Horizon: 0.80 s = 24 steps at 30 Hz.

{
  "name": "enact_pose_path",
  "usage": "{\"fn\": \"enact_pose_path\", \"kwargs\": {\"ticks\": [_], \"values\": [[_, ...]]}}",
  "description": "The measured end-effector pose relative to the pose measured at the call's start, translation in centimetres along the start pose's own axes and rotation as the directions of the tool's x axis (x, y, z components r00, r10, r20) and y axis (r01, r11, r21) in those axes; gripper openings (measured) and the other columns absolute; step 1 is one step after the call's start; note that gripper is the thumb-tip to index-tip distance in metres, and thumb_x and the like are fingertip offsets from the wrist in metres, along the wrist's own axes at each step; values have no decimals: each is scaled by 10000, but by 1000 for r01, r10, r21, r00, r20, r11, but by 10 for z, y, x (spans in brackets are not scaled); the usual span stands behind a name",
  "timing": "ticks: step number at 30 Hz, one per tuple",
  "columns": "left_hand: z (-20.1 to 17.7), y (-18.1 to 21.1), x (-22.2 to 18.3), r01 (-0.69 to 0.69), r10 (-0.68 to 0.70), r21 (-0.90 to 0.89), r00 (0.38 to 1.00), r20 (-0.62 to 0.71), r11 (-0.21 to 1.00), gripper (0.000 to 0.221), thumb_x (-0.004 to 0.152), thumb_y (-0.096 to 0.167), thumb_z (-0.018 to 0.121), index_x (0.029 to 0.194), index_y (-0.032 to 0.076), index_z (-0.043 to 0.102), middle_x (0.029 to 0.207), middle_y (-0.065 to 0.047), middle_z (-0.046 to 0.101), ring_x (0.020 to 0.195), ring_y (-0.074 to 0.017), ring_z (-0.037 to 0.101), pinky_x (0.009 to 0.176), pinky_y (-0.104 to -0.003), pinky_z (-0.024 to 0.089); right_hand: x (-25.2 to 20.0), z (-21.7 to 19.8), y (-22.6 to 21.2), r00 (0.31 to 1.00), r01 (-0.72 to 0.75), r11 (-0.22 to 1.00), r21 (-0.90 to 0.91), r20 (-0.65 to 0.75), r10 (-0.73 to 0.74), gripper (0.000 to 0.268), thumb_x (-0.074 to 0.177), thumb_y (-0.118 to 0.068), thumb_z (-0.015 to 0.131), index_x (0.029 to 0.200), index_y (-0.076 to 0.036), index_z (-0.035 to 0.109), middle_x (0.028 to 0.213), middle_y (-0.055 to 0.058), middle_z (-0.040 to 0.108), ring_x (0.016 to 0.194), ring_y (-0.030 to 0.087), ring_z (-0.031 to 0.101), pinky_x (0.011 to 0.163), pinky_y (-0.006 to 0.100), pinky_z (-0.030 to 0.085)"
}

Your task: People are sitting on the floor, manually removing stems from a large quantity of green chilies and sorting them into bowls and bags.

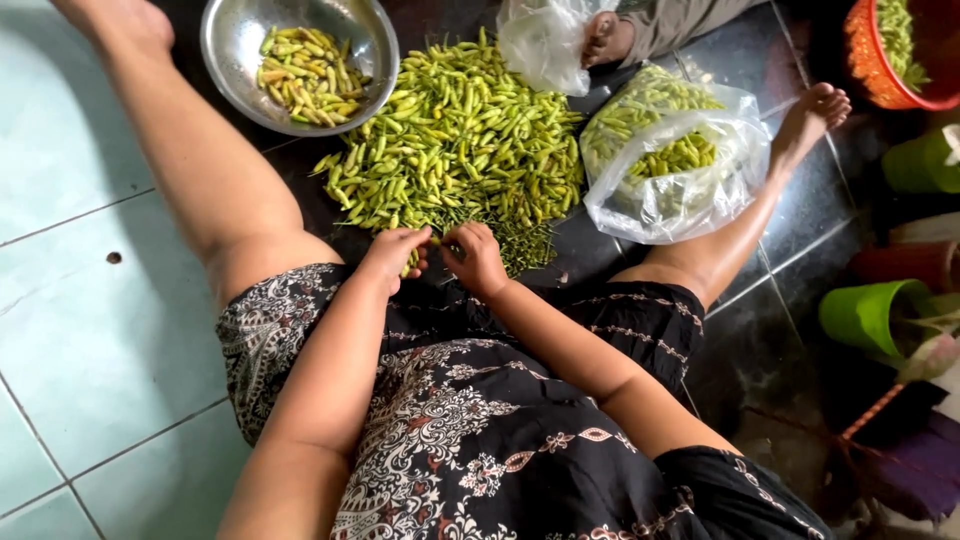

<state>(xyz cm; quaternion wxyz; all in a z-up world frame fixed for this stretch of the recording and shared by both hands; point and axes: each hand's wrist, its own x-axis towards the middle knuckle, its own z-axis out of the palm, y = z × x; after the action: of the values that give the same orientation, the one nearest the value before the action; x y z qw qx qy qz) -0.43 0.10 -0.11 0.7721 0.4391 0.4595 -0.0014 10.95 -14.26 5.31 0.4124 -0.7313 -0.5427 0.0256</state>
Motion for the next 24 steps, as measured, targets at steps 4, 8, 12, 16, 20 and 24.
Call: {"fn": "enact_pose_path", "kwargs": {"ticks": [4, 8, 12, 16, 20, 24], "values": [[3, -3, -7, -65, 56, 74, 990, 128, 995, 199, 908, 288, 772, 936, 109, 689, 715, -46, 612, 541, -152, 663, 378, -231, 559, -18, 7, 17, 1000, 13, 1000, 10, -17, -13, 179, 848, -148, 810, 979, -172, 690, 888, 33, 688, 900, 296, 676, 875, 436, 545], [-3, -13, 2, -60, 53, 46, 988, 148, 997, 182, 872, 257, 821, 885, 116, 707, 691, -52, 648, 529, -164, 657, 356, -229, 533, -21, 3, 5, 1000, 12, 994, 106, -1, -12, 148, 868, -120, 806, 956, -153, 691, 856, 47, 683, 857, 313, 675, 832, 446, 555], [-4, -16, 7, -21, 20, 0, 988, 151, 1000, 167, 874, 225, 820, 880, 112, 697, 686, -54, 663, 511, -156, 660, 351, -221, 522, -17, 1, -4, 999, 3, 995, 103, -36, 0, 128, 892, -147, 807, 969, -138, 706, 839, 59, 693, 827, 318, 680, 794, 431, 560], [-2, -23, 12, 3, -2, -2, 990, 141, 1000, 174, 870, 220, 824, 866, 112, 688, 678, -51, 664, 504, -154, 659, 353, -220, 519, -16, -3, -7, 1000, 1, 996, 90, -19, 1, 112, 898, -135, 802, 944, -134, 700, 811, 58, 681, 800, 317, 675, 765, 443, 557], [9, -27, 12, -15, 16, -16, 997, 81, 1000, 162, 865, 211, 819, 861, 110, 692, 669, -35, 628, 503, -145, 648, 344, -203, 496, -17, 0, -5, 998, -54, 998, 10, -42, 55, 106, 926, -119, 770, 916, -140, 666, 753, 25, 643, 750, 276, 660, 745, 413, 545], [18, -28, 11, -40, 40, -5, 999, 2, 999, 145, 880, 211, 800, 858, 112, 696, 676, -32, 622, 502, -138, 650, 342, -202, 494, -24, 8, 1, 988, -134, 989, -69, -88, 127, 144, 882, -134, 763, 841, -175, 631, 684, 4, 603, 689, 260, 621, 695, 392, 513]]}}
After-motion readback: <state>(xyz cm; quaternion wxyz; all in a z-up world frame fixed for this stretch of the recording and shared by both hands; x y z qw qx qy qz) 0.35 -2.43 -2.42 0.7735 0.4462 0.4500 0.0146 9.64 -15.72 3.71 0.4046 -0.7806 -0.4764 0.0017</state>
